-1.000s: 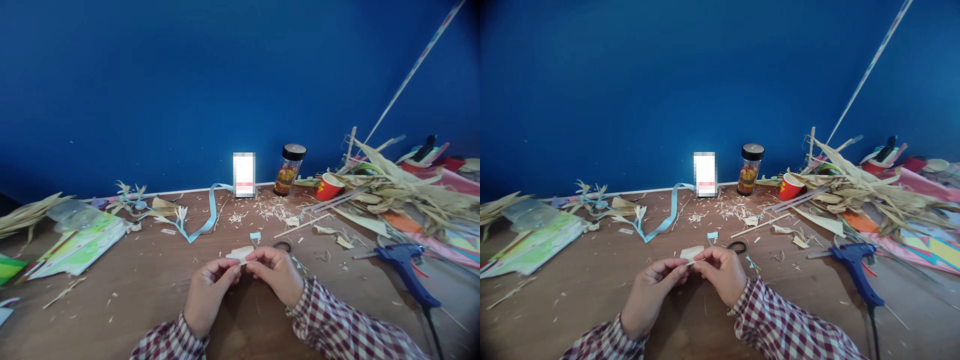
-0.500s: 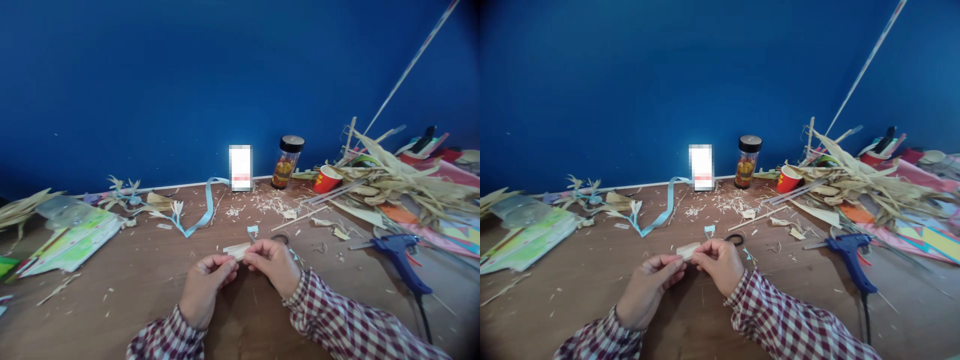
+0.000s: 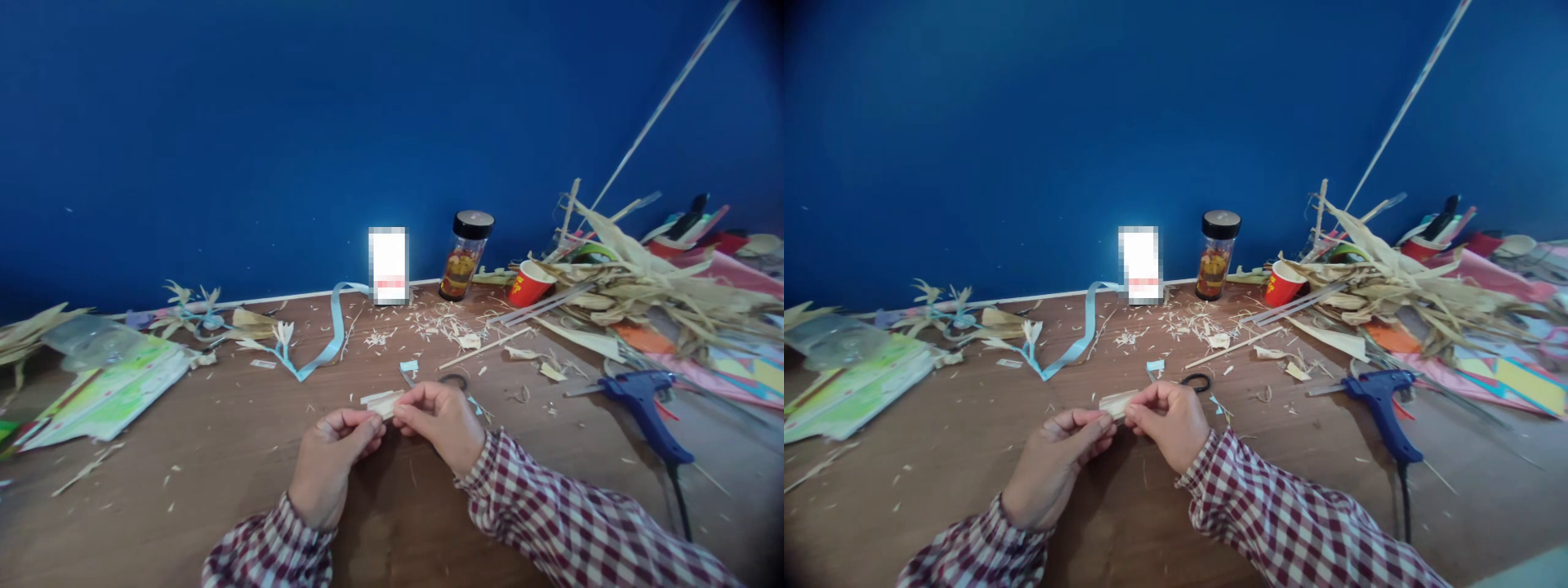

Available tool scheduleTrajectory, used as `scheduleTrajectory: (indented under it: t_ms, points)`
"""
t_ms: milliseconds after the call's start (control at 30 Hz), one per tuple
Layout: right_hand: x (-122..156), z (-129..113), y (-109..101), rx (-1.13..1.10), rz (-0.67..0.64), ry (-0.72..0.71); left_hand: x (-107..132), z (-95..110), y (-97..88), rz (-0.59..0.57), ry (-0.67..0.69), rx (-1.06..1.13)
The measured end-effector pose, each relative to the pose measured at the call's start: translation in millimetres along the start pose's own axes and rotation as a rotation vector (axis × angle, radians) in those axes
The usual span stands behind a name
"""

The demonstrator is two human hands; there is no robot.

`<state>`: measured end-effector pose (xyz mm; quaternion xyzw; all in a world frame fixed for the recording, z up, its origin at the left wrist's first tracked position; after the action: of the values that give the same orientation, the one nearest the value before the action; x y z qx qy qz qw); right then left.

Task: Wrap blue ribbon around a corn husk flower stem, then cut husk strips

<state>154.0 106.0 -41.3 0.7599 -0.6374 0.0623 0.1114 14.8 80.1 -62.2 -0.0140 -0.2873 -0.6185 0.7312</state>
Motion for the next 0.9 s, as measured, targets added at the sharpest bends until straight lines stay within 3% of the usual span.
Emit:
scheduleTrajectory:
  t_ms: [233, 400, 567, 700, 900]
  points:
    - [-2, -4, -2, -0.014, 0.026, -0.046, 2, 7, 3.7, -0.017, 0.045, 0.0]
    - [-3, -6, -2, 0.035, 0.0, -0.074, 3, 6, 7.3, -0.05, -0.003, -0.027]
    - [3, -24, -1, 0.217, -0.003, -0.168, 4, 6, 15.8, -0.145, -0.043, -0.094]
    - [16, -43, 7, 0.447, 0.012, -0.318, 5, 14, 22.7, -0.245, 0.052, -0.222]
    - [15, -39, 10, 0.439, -0.038, -0.277, 3, 11, 24.5, -0.32, 0.073, -0.259]
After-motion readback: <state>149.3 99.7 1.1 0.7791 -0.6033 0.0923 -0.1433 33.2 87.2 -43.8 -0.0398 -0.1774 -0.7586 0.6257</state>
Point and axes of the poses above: each hand's wrist, its own x-axis away from the middle knuckle, its own y-axis out of the palm, z = x × y, the point moved 10 cm from there along -x, towards the middle knuckle, and after that the axes turned 4 degrees about x, right-handed, at the moved point
